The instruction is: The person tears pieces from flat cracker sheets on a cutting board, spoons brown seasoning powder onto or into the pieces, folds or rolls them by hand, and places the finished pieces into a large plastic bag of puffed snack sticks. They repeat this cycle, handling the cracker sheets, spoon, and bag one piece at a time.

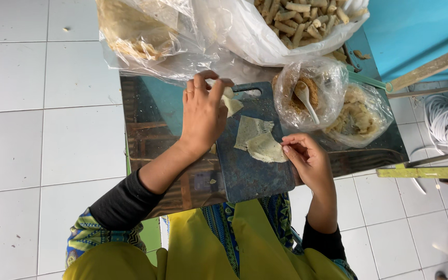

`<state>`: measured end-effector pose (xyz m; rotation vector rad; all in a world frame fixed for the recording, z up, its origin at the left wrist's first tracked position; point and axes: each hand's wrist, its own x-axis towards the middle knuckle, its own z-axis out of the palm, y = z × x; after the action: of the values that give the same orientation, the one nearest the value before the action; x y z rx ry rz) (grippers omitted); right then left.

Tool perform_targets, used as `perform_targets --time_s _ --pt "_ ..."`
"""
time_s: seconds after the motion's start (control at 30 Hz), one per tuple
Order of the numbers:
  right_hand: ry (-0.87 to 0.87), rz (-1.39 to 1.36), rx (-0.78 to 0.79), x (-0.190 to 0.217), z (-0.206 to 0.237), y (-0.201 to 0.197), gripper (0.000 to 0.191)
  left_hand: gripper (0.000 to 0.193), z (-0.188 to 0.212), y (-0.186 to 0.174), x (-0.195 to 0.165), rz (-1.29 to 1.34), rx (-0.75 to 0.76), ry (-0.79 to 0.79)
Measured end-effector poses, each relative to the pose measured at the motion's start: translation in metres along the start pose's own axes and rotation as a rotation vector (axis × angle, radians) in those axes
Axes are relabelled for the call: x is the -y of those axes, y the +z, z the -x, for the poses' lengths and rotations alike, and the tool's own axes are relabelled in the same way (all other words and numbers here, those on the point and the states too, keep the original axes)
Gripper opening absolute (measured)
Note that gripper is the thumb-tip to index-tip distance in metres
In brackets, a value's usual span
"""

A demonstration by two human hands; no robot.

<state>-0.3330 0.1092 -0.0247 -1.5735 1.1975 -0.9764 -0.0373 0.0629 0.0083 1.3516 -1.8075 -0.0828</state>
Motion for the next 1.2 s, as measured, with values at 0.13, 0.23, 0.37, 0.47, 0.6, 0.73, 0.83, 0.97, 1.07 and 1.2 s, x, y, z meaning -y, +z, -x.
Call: perform_targets --time_s 0.13,0.23,0.37,0.47,0.6,0.73,0.83,0.97,1.07,1.2 --pt "0.014 0.064 -0.018 -0.001 0.004 0.000 0.018 0.031 0.016 -0.005 -0.027 0.062 0.140 0.134" --pt "0.018 0.159 -0.048 0.003 0.008 0.004 0.020 0.016 0.026 0.004 -0.039 0.119 0.240 0.144" --pt "-0.026 0.136 -0.036 0.008 0.014 0.010 0.027 0.032 0.037 0.022 -0.044 0.008 0.322 0.130" --pt "-0.034 0.118 -0.035 0.009 0.017 0.014 0.036 0.032 0.043 0.028 -0.041 0.024 0.344 0.095" --pt "-0.057 0.127 -0.078 0.008 0.020 0.018 0.034 0.033 0.044 0.030 -0.039 0.048 0.322 0.100" --pt "-0.095 0.172 -0.097 0.007 0.023 0.020 0.037 0.033 0.041 0.027 -0.037 0.016 0.308 0.097" --pt "-0.081 0.166 -0.062 0.007 0.025 0.015 0.039 0.026 0.039 0.030 -0.035 -0.046 0.338 0.093" --pt "-0.046 0.227 -0.059 0.008 0.028 0.009 0.039 0.030 0.042 0.036 -0.029 -0.126 0.282 0.171" --pt "-0.066 0.231 -0.069 0.009 0.027 0.011 0.038 0.049 0.044 0.041 -0.024 -0.213 0.234 0.223" --pt "-0.123 0.219 -0.105 0.016 0.030 0.014 0.036 0.056 0.038 0.039 -0.018 -0.325 0.151 0.220"
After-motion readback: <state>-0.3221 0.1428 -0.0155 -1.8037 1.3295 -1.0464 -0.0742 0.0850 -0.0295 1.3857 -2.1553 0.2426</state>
